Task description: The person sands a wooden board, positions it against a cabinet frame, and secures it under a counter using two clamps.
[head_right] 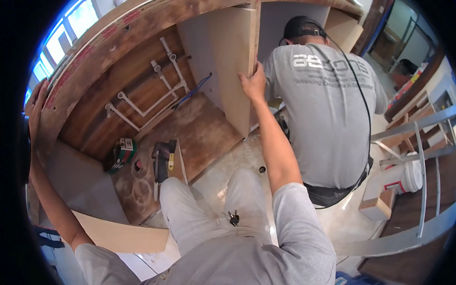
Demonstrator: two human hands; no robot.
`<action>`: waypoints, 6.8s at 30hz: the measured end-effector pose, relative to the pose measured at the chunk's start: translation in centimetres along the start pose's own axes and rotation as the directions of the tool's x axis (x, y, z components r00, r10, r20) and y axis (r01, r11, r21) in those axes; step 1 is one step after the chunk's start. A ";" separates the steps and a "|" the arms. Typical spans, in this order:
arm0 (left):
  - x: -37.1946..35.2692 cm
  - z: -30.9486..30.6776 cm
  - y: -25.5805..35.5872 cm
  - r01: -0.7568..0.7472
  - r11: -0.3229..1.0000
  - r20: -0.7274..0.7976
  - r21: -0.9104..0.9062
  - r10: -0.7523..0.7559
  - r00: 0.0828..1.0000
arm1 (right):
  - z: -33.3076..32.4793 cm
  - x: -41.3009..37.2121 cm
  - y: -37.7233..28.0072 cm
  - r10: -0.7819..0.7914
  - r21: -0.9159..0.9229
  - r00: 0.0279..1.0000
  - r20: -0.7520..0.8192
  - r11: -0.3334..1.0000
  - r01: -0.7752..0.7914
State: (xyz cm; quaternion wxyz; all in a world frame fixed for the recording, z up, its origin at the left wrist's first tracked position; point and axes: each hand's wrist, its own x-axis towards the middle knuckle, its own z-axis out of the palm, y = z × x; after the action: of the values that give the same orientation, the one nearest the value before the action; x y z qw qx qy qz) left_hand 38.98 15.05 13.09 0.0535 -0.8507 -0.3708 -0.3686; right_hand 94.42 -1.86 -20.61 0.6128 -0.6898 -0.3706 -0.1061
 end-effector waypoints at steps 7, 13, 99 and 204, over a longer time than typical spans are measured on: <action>-0.1 0.3 3.3 0.028 1.000 0.024 0.002 -0.028 0.999 | -0.1 1.0 0.9 0.022 -0.011 0.996 0.081 1.000 -0.021; -2.2 2.2 3.5 -0.142 0.988 0.100 -0.061 0.148 0.984 | -0.3 1.5 1.5 0.015 -0.115 0.993 0.117 0.993 -0.002; -35.6 -6.2 -23.6 0.360 0.757 0.090 0.545 -0.480 0.873 | -1.7 0.8 1.8 -0.104 -0.342 0.970 0.221 0.923 0.177; 0.9 24.4 36.1 -0.915 0.335 -0.687 0.223 0.721 0.096 | -5.9 -6.1 -9.2 -0.061 0.514 0.909 0.412 0.839 -0.177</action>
State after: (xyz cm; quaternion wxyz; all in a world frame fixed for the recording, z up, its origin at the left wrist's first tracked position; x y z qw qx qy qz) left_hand 77.86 -1.49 2.65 0.2709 -0.6987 0.2759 -0.6019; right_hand 86.04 -9.92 -15.93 0.6929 -0.5065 -0.4843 0.1695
